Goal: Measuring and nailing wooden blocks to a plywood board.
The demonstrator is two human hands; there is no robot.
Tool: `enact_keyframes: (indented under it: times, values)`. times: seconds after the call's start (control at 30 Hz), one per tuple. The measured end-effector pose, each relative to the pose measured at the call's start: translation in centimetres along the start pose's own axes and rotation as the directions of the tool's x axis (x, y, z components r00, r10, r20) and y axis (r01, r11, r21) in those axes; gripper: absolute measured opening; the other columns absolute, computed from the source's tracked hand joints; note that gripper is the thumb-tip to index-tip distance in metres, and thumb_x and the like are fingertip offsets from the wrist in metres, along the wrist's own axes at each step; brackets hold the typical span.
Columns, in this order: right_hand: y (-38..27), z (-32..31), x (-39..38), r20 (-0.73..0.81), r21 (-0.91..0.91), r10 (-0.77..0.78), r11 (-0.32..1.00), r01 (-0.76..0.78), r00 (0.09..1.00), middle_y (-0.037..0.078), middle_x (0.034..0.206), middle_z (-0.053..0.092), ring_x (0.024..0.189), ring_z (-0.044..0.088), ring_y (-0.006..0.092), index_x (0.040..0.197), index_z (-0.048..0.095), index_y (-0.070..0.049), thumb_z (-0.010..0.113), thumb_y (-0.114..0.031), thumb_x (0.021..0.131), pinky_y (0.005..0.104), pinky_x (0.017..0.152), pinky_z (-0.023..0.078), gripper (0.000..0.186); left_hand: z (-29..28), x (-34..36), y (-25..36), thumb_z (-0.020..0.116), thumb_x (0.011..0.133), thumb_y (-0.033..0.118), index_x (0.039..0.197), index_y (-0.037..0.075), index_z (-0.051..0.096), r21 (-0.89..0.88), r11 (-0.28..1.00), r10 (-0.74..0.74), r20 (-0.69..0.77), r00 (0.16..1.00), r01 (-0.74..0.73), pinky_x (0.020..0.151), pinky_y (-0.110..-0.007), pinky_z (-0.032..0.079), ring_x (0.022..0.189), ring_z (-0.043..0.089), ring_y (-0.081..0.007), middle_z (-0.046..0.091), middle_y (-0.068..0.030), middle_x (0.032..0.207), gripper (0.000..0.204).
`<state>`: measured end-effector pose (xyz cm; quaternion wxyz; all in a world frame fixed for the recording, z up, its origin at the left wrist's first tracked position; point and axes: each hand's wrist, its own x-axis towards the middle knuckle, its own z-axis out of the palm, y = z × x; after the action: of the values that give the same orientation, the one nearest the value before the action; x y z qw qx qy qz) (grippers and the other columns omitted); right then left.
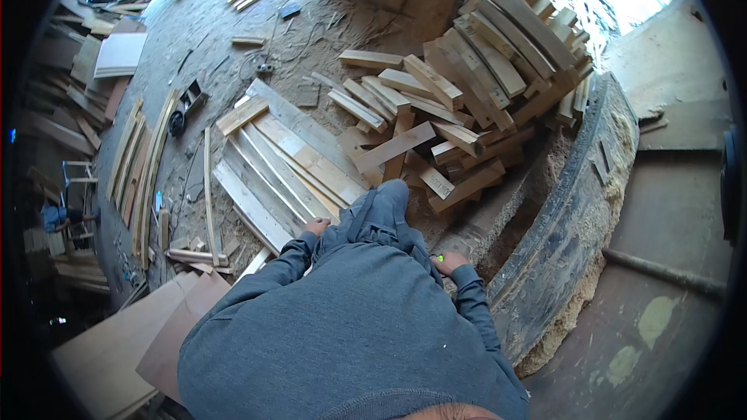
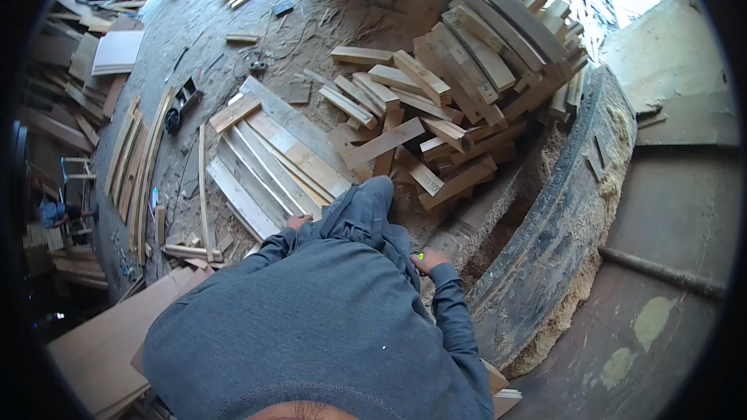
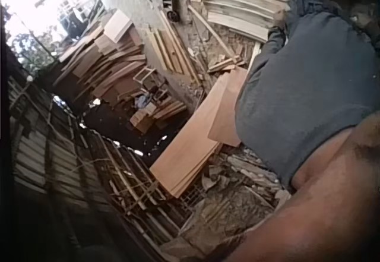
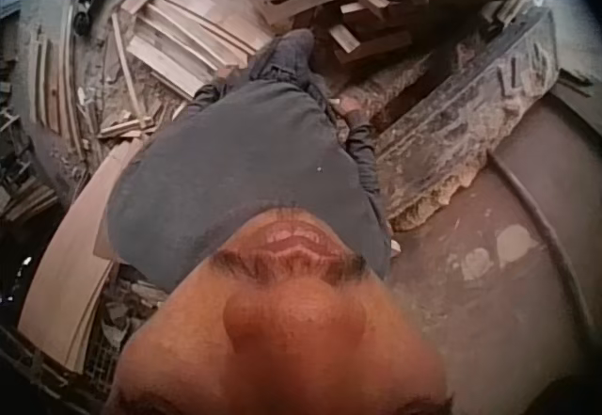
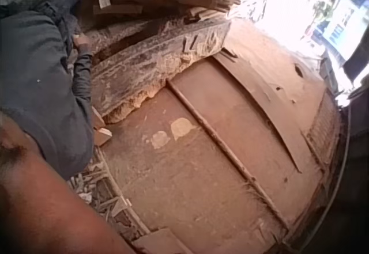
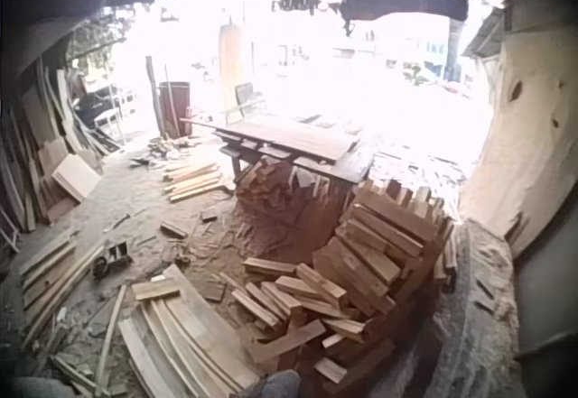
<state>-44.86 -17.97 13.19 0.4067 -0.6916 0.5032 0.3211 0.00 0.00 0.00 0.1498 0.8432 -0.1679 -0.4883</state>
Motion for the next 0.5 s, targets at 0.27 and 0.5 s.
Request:
enact_keyframes:
  times: [0.27, 0.5]
  values:
    - [1.9, -3.6, 1.5, -0.188, 0.213, 0.153, 0.971, -0.112, 0.97, 0.026, 0.106, 0.066, 0.103, 0.062, 0.0416, 0.106, 0.064, -0.001, 0.05, -0.061, 0.086, 0.048, 0.09, 0.049, 0.064, 2.5, -2.0, -7.2, 0.067, 0.082, 0.054, 0.103, 0.003, 0.072, -0.026, 0.999, -0.019, -0.004, 1.0, 0.019, 0.082, -0.038, 0.052, 0.094, 0.069, -0.0285, 0.072, -0.017, 0.099, 0.055]
    - [-4.9, -6.9, 2.3, -0.048, -0.081, -0.007, 0.997, 0.003, 0.999, 0.023, 0.114, 0.066, 0.107, 0.063, 0.0375, 0.117, 0.063, -0.004, 0.05, -0.063, 0.084, 0.0451, 0.092, 0.05, 0.069, 3.1, 0.7, -6.1, 0.062, 0.087, 0.048, 0.116, 0.006, 0.068, 0.343, 0.928, 0.143, 0.031, 0.989, -0.145, 0.08, -0.036, 0.053, 0.088, 0.068, -0.0271, 0.07, -0.0136, 0.109, 0.051]
